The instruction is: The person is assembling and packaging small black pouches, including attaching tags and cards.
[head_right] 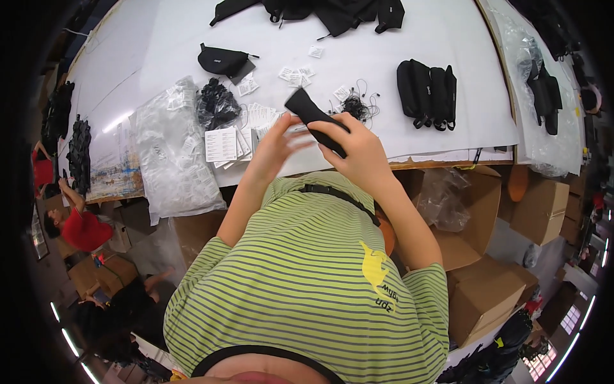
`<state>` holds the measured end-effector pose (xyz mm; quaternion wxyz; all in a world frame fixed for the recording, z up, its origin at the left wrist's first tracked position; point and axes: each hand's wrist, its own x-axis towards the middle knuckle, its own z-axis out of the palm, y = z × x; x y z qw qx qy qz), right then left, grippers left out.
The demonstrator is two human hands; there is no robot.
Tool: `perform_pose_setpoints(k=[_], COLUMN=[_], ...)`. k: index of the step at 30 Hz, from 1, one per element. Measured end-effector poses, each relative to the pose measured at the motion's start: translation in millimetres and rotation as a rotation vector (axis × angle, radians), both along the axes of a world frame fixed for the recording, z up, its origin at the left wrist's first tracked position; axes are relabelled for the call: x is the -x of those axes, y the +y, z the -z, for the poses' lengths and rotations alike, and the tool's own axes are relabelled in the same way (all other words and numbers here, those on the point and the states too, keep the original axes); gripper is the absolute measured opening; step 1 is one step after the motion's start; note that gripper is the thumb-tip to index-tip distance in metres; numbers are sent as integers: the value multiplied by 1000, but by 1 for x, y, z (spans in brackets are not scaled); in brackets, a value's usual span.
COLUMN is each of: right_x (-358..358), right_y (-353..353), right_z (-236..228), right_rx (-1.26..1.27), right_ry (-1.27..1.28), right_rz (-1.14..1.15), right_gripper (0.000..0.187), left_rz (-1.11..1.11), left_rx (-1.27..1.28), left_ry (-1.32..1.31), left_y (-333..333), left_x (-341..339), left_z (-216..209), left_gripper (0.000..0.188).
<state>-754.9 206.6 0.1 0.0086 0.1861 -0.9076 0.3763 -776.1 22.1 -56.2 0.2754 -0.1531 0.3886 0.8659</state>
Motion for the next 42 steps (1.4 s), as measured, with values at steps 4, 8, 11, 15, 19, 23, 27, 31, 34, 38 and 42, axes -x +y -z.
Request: perform_pose_setpoints(k=[4,8,11,15,19,23,27,31,34,38,42], right_x=[3,-1,-5,-2,0,9,30,57,59,52,48], right_y=[34,62,80,120,184,268,341,353,341,322,326], right_z=[-5,-4,-5,4,30,67,108,141,173,177,165], right_rx=[368,444,324,363,501,778,1039,67,-48,119,77], right_ry=[-261,-340,-435,-526,-589,-558,-323,361,190,50,132], right_rz=[47,63,77,123,268,786,1082,1041,754,754,906], right_gripper=[39,39,33,27,24,31,35,31,41,53,46], left_rz=[-22,352,386,492,491,374,329,253,168,252,419], left_rx=[633,650,668,585,533,638,809,923,1031,1195,1446], left_ry=[695,936,874,893,699,428,294,197,188,234,551], left_y=[-5,3,21,56,101,104,92,79,74,89,117], left_x=[6,26,31,47,60,64,45,23,15,3,-9], left_z=[-10,-22,-23,-5,4,42,72,88,99,114,134], left_gripper=[71,43,24,14,22,25,24,24,25,29,31])
